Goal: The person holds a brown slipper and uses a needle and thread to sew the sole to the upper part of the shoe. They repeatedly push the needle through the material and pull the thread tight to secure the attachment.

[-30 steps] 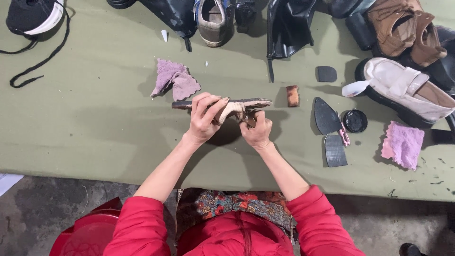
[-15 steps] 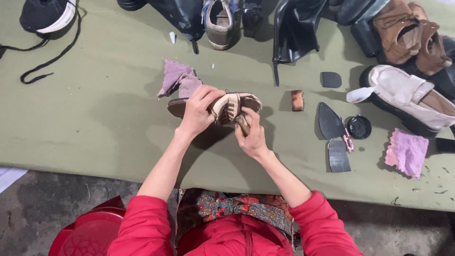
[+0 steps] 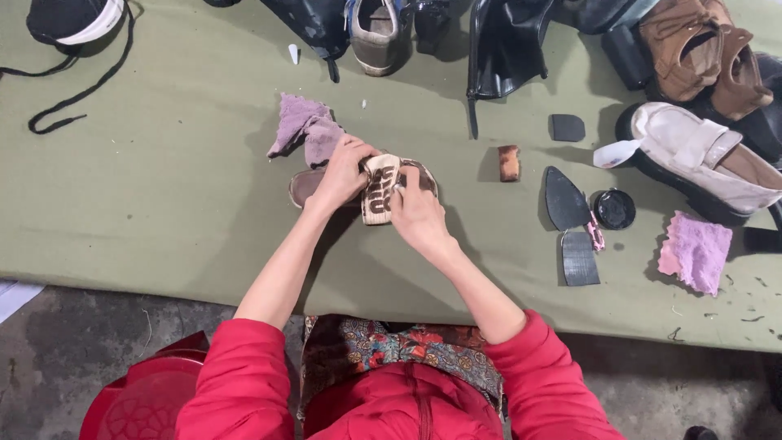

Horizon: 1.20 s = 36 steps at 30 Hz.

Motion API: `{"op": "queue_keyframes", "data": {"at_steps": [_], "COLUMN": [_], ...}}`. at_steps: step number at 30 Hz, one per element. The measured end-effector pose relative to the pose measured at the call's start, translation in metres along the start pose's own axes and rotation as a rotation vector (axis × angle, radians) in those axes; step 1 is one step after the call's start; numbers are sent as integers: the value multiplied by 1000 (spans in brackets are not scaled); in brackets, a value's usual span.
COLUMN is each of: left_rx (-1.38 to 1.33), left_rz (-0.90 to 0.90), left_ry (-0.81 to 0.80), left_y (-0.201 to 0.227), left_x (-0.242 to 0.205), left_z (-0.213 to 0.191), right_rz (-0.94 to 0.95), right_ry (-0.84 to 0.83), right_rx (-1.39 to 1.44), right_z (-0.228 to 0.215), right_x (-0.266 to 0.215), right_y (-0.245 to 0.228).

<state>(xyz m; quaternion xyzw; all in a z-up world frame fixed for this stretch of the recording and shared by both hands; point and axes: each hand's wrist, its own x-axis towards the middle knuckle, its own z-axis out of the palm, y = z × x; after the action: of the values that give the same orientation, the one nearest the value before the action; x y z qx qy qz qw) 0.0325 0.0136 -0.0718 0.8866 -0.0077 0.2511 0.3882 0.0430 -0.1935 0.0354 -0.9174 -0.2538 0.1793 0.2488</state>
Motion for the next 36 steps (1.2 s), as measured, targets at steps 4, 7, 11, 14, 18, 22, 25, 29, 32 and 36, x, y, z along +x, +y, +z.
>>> {"op": "queue_keyframes", "data": {"at_steps": [4, 7, 11, 14, 18, 22, 25, 29, 32, 36], "left_rx": [6, -24, -13, -21, -53, -91, -104, -121, -132, -151], "left_rz": [4, 0, -10, -22, -23, -35, -32, -32, -41, -42], "left_ry": [41, 33, 3, -22, -39, -65, -67, -80, -81, -69], "left_y": [6, 4, -4, -11, -22, -22, -19, -19, -19, -17], "left_x": [-3, -2, 0, 0, 6, 10, 11, 12, 12, 17], "left_z": [-1, 2, 4, 5, 7, 6, 3, 2, 2, -1], "right_rz": [-42, -96, -65, 23, 224, 227, 21, -50, -18, 2], "right_ry": [50, 41, -90, -195, -258, -275, -271, -297, -324, -274], "right_rx": [-177, -242, -151, 78, 726, 721, 104, -171, -135, 260], "right_z": [19, 24, -1, -25, -7, -15, -23, -17, -24, -30], "right_x": [8, 7, 9, 7, 43, 42, 32, 32, 31, 28], "right_y": [7, 7, -3, -14, 15, 9, -4, -6, -10, -1]}}
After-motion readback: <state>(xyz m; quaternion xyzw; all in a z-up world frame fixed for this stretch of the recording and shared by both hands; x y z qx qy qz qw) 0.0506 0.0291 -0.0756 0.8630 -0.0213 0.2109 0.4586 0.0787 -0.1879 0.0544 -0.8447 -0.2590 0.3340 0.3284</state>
